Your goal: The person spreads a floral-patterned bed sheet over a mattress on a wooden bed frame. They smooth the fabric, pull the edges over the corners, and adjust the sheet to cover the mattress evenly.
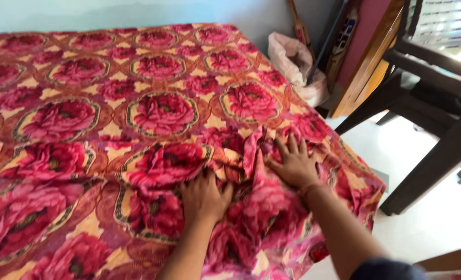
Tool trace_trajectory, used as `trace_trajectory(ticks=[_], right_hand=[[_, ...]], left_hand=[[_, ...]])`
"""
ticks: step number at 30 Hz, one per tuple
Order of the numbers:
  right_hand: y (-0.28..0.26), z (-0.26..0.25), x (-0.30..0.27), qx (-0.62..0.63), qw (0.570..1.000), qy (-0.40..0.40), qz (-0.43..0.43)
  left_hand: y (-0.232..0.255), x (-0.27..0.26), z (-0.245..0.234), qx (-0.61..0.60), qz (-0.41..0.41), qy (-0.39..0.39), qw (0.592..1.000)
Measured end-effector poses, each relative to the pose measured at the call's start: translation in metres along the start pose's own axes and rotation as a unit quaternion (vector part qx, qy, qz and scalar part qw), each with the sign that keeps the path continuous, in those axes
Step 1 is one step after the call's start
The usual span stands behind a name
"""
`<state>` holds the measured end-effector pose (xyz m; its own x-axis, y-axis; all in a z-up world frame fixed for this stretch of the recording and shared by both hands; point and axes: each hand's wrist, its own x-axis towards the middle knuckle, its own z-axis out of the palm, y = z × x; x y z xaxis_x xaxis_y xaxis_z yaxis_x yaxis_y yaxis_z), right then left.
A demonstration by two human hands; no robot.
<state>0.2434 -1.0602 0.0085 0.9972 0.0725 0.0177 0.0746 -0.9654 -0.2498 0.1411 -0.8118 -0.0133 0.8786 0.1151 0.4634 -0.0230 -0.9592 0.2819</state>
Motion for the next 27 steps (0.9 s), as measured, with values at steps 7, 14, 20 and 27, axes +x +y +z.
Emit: trace_trajectory(ticks=[7,14,20,27], right_hand=[[0.011,0.01,0.007,-0.035,0.999,0.028,-0.004],[0.011,0.0,0.012,-0.021,0.999,-0.049,0.006],[0.033,-0.004,0.029,0.014,0.992,-0.125,0.012],[0.118,-0.02,0.041,0.218,0.965,0.126,0.072]], left_hand=[[0.004,0.006,0.002,0.012,-0.026,-0.084,0.996],[0.003,0.007,0.006,0.01,-0.046,-0.086,0.995],[-0.001,0.009,0.018,0.067,-0.046,-0.133,0.988],[-0.003,0.012,0.02,0.057,-0.036,-0.11,0.992]])
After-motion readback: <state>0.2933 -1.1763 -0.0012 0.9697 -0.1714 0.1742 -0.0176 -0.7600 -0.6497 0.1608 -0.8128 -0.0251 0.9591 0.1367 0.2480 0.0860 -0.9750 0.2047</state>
